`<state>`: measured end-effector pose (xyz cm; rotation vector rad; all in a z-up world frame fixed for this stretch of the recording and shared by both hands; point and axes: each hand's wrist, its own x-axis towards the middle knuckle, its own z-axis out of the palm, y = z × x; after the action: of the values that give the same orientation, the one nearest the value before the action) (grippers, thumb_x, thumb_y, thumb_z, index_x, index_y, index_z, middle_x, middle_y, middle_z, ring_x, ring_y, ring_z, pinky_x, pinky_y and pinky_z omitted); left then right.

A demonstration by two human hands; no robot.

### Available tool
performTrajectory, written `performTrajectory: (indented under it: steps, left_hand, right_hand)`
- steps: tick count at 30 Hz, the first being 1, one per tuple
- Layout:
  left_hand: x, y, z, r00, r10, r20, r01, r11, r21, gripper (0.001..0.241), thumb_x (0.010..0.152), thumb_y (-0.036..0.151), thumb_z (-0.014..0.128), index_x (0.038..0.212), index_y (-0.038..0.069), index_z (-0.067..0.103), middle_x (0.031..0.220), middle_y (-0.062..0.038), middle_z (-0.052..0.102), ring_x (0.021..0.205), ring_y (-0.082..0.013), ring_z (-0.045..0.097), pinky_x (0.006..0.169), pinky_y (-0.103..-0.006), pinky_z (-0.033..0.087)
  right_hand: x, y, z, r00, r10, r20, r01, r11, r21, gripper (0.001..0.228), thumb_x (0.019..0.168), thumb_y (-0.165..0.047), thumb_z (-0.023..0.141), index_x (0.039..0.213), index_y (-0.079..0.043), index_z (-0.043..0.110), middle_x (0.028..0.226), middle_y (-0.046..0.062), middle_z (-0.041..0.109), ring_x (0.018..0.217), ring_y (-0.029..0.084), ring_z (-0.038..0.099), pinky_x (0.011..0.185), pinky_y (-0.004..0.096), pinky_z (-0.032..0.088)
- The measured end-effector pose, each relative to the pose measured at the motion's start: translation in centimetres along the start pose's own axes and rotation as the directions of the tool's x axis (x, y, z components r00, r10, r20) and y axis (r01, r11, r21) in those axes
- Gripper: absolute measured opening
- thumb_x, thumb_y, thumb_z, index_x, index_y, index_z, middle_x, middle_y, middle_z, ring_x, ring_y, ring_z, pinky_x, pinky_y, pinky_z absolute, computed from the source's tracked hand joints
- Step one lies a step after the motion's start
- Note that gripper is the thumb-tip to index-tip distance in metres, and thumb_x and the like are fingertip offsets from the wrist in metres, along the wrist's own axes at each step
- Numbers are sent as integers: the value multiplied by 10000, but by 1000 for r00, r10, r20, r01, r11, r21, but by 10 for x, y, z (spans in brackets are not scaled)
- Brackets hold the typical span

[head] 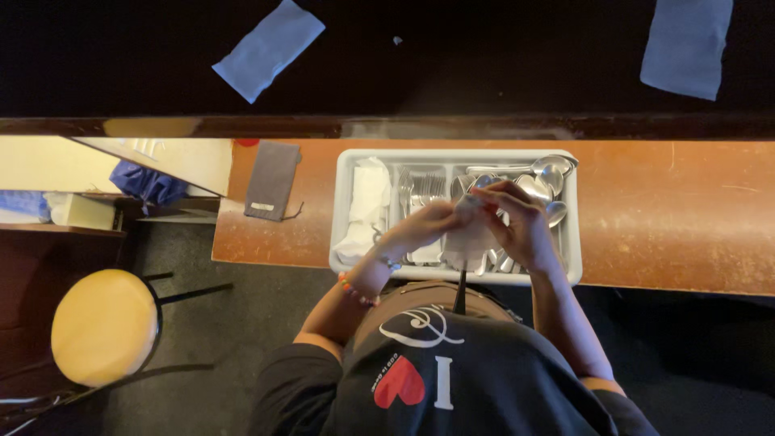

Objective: The person takes white napkins from a plastic organizer, places them on a dark wooden counter, and wraps individual metal spoons and forks into them, then places the completed bundles into a woven basket.

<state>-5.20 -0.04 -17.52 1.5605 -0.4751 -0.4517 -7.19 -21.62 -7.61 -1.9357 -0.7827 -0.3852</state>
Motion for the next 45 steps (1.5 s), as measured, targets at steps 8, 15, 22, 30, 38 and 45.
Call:
performTrajectory:
  steps: [8, 15, 22, 30, 38, 45]
  left_hand:
    - [-25, 19, -41, 982, 128, 136, -146, 981, 125, 607, 847, 179, 816, 1374, 37, 550, 1216, -121, 708, 1115, -157, 668, 970, -338, 544]
    - [-18, 58, 0, 940, 297, -168, -198, 876, 440, 173, 948, 174, 735, 1043, 31, 717, 827, -93, 756, 705, -156, 742, 640, -313, 597]
    - [-25, 67, 17, 930, 240, -279, -83, 875, 476, 173, 920, 178, 738, 1013, 36, 705, 678, -115, 681, 574, -171, 672, 559, -329, 527]
    - [-32, 73, 16, 935, 246, -257, -86, 856, 509, 137, 905, 163, 723, 986, 54, 713, 719, -112, 694, 604, -211, 685, 585, -345, 530]
    - [-23, 55, 18, 981, 101, -165, -29, 920, 391, 142, 909, 195, 753, 991, 81, 737, 807, -73, 754, 712, -150, 734, 658, -303, 575]
    - [4, 38, 5, 940, 204, -273, -82, 913, 400, 118, 917, 183, 760, 984, 86, 767, 862, -87, 790, 729, -152, 754, 703, -302, 619]
  right_hand:
    - [-1, 0, 10, 1000, 1, 14, -1, 1000, -13, 389, 870, -30, 789, 1245, -61, 687, 1080, 83, 697, 897, 158, 678, 795, 290, 612]
    - [-25, -5, 32, 982, -2, -191, -41, 975, -221, 374, 890, -56, 820, 1215, -38, 636, 1016, 88, 659, 852, 191, 656, 725, 309, 566]
    - [-54, -30, 63, 961, -132, -241, -4, 870, -494, 353, 922, -28, 758, 1254, -16, 641, 980, 94, 627, 843, 220, 615, 663, 343, 533]
    - [-58, -49, 49, 1000, -2, 24, 14, 854, -520, 390, 835, -33, 729, 1219, -20, 660, 986, 114, 606, 861, 238, 590, 730, 376, 554]
    - [-21, 11, 8, 989, 140, 43, -144, 982, 125, 147, 920, -59, 747, 1056, -33, 698, 1024, 85, 692, 899, 148, 706, 768, 282, 621]
    - [-33, 38, 33, 929, 365, 62, -365, 871, 329, 209, 954, -197, 760, 1023, -36, 646, 885, 93, 682, 772, 137, 646, 687, 257, 558]
